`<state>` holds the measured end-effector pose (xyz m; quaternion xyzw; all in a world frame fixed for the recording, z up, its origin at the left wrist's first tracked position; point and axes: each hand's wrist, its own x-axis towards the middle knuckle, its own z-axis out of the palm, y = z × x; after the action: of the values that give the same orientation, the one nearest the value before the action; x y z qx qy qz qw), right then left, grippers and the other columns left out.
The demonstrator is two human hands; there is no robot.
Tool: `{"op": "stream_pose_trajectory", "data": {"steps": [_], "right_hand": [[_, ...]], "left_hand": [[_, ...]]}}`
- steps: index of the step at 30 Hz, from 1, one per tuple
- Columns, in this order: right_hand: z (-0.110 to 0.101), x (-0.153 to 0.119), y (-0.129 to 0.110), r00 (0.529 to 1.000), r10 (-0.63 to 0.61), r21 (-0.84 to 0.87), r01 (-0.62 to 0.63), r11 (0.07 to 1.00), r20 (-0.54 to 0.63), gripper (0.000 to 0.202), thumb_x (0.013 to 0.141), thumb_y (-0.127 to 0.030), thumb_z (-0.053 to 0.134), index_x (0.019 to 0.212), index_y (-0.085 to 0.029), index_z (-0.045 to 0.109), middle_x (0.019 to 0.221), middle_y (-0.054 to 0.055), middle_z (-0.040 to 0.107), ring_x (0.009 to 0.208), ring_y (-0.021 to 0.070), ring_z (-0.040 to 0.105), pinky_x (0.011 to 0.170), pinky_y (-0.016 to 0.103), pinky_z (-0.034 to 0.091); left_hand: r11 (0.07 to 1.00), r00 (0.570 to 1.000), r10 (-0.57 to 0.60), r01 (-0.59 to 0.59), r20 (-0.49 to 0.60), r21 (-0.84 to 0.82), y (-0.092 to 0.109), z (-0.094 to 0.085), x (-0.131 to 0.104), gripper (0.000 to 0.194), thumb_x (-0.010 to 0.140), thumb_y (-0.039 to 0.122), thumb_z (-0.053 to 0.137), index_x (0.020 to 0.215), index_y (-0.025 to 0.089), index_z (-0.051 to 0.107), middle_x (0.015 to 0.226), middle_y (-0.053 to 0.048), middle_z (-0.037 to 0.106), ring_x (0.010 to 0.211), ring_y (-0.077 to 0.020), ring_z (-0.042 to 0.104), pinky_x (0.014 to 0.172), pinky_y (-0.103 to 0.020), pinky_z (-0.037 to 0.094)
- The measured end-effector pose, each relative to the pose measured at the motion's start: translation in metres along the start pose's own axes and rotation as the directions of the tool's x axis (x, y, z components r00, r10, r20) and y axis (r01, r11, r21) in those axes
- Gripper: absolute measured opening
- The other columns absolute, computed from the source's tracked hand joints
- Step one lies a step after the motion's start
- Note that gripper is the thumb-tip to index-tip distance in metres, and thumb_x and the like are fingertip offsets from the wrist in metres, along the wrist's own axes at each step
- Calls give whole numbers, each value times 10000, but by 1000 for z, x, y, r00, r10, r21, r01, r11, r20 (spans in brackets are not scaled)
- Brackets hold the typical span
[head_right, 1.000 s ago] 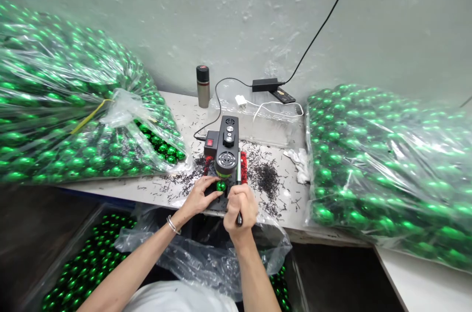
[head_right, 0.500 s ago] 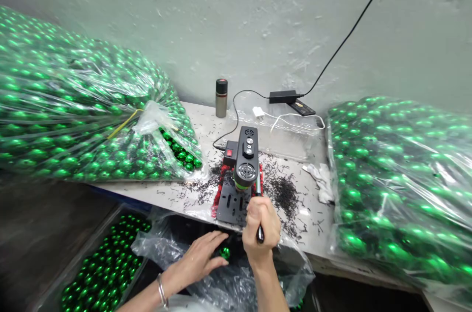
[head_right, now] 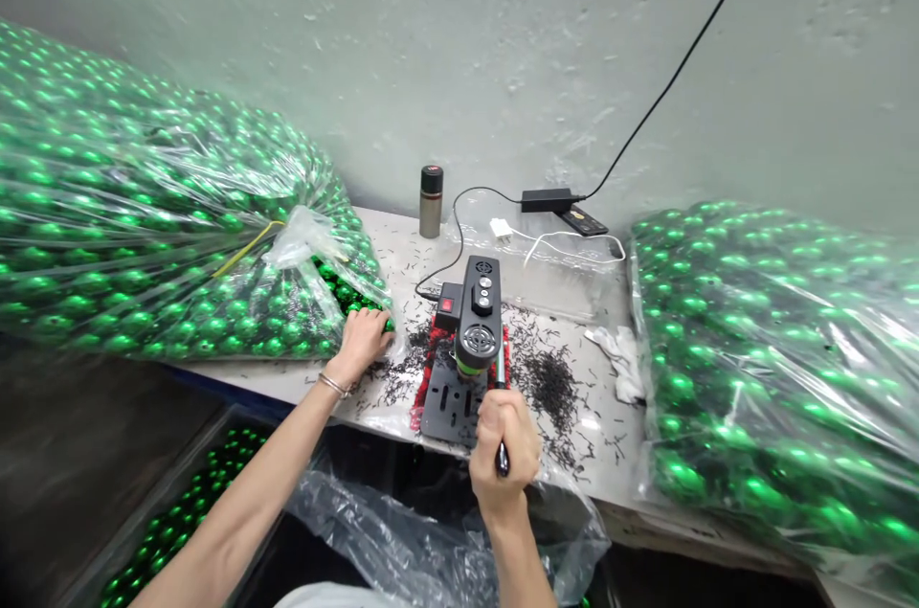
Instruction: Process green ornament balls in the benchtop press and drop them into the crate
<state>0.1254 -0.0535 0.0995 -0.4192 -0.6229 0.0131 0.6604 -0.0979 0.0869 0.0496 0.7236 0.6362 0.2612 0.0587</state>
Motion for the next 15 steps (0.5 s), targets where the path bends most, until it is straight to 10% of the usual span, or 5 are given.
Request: {"op": "stream_pose_trajectory", "data": {"steps": [6, 12, 15], "right_hand": [[0, -1, 0, 1000, -14, -3, 15, 1000, 20, 303, 894, -59, 441, 626, -199, 440, 645, -5, 501, 610, 125, 503, 546, 282, 393], [2, -4, 3, 1000, 1, -9, -1, 1000, -11, 296, 897, -68, 441, 630, -199, 447, 659, -4, 505, 600, 119, 500, 538, 278, 399], [2, -5, 3, 1000, -5, -10, 5, 1000, -1, 301, 896, -58, 433, 630, -198, 445, 658, -7, 503, 608, 114, 501, 549, 273, 398]], "left_hand": [[913, 986, -164, 163, 29, -374, 0, -14, -11, 325, 831, 288, 656, 1130, 159, 667, 987, -114, 717, 907, -270, 648, 834, -402, 481], [118, 887, -235, 432, 398, -894, 12, -19, -50, 448, 797, 444, 697, 1147, 166, 663, 1035, -98, 728, 827, -184, 695, 735, -307, 556], [-54, 842, -222, 493, 492, -868, 25, -3, -66, 334, 764, 391, 740, 1002, 159, 699, 1015, -103, 739, 823, -173, 696, 769, -305, 569]]}}
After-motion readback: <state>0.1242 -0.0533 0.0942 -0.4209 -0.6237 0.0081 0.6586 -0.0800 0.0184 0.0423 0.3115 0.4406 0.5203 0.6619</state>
